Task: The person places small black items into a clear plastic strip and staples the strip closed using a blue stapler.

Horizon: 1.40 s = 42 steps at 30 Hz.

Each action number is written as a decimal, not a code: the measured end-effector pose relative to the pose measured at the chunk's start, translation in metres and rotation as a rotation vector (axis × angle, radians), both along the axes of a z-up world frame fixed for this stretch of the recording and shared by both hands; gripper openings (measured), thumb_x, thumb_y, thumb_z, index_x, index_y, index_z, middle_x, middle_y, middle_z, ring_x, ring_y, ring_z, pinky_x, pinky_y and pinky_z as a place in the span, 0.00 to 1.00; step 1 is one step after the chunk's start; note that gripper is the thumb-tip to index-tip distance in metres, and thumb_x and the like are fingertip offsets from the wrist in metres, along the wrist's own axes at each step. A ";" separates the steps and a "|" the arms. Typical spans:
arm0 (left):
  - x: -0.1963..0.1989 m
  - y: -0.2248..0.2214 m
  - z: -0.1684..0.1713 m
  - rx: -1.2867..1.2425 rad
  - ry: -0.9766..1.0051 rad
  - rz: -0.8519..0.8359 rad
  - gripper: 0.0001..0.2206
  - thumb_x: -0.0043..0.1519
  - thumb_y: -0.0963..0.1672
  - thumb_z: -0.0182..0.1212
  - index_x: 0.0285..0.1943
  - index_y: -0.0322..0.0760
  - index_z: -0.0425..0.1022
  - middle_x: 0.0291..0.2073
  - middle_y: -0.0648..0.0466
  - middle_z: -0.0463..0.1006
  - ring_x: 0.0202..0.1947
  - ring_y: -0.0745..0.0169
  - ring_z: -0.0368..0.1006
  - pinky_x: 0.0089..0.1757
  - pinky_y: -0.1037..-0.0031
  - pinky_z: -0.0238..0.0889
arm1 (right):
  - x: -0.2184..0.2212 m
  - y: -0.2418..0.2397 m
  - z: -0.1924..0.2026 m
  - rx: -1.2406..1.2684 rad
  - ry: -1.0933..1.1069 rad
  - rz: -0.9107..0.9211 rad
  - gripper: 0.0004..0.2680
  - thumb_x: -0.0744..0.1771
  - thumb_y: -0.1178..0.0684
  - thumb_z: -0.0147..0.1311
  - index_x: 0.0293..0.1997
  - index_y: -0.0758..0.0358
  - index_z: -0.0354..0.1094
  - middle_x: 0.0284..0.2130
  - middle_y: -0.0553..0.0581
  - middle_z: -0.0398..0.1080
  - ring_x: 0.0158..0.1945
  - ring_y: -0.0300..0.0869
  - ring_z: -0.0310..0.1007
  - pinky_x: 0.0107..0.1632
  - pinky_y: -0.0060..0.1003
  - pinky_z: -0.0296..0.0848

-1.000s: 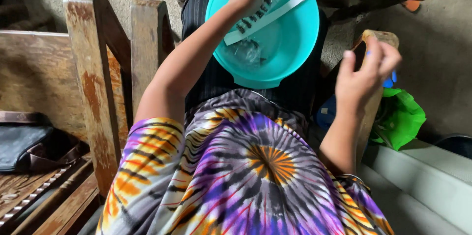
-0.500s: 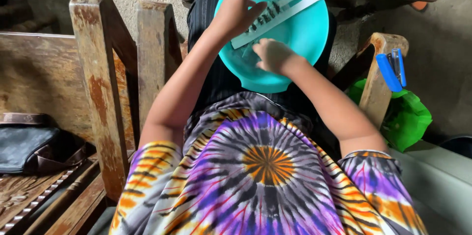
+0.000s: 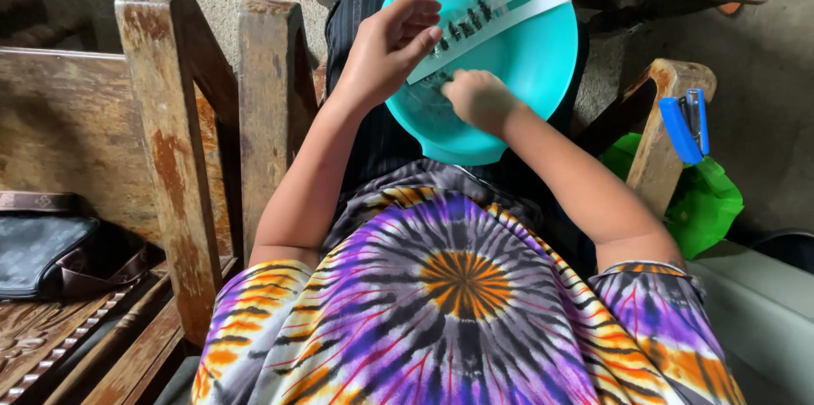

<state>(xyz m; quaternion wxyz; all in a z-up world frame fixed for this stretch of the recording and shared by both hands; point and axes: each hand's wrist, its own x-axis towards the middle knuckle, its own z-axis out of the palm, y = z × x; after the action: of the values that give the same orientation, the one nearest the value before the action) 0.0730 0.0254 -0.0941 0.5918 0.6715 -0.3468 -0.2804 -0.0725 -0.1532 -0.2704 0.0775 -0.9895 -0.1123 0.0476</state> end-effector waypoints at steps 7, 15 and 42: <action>-0.009 0.000 -0.014 0.015 -0.127 0.031 0.13 0.64 0.43 0.59 0.53 0.30 0.69 0.47 0.42 0.76 0.49 0.48 0.76 0.50 0.64 0.73 | 0.023 0.007 0.115 0.171 0.636 -0.249 0.05 0.67 0.56 0.55 0.35 0.67 0.68 0.39 0.65 0.69 0.36 0.58 0.71 0.38 0.49 0.70; -0.022 0.001 -0.031 0.009 -0.254 -0.143 0.20 0.53 0.36 0.67 0.55 0.31 0.72 0.49 0.38 0.74 0.54 0.31 0.70 0.53 0.49 0.65 | -0.007 -0.010 0.158 0.568 0.244 -0.254 0.03 0.64 0.61 0.53 0.34 0.68 0.63 0.30 0.66 0.67 0.42 0.65 0.69 0.42 0.54 0.68; -0.084 -0.006 -0.001 -0.210 0.044 0.099 0.23 0.58 0.39 0.68 0.62 0.43 0.66 0.36 0.52 0.82 0.38 0.60 0.80 0.47 0.71 0.71 | -0.051 0.031 0.189 0.924 -0.386 -0.546 0.05 0.67 0.57 0.60 0.33 0.63 0.71 0.26 0.57 0.67 0.30 0.45 0.67 0.37 0.38 0.67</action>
<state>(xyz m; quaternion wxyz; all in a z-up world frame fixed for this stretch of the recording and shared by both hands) -0.0110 0.0190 -0.0951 0.6796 0.6156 -0.3276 -0.2276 -0.1239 -0.1224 -0.0815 0.4898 -0.8367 0.1263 -0.2101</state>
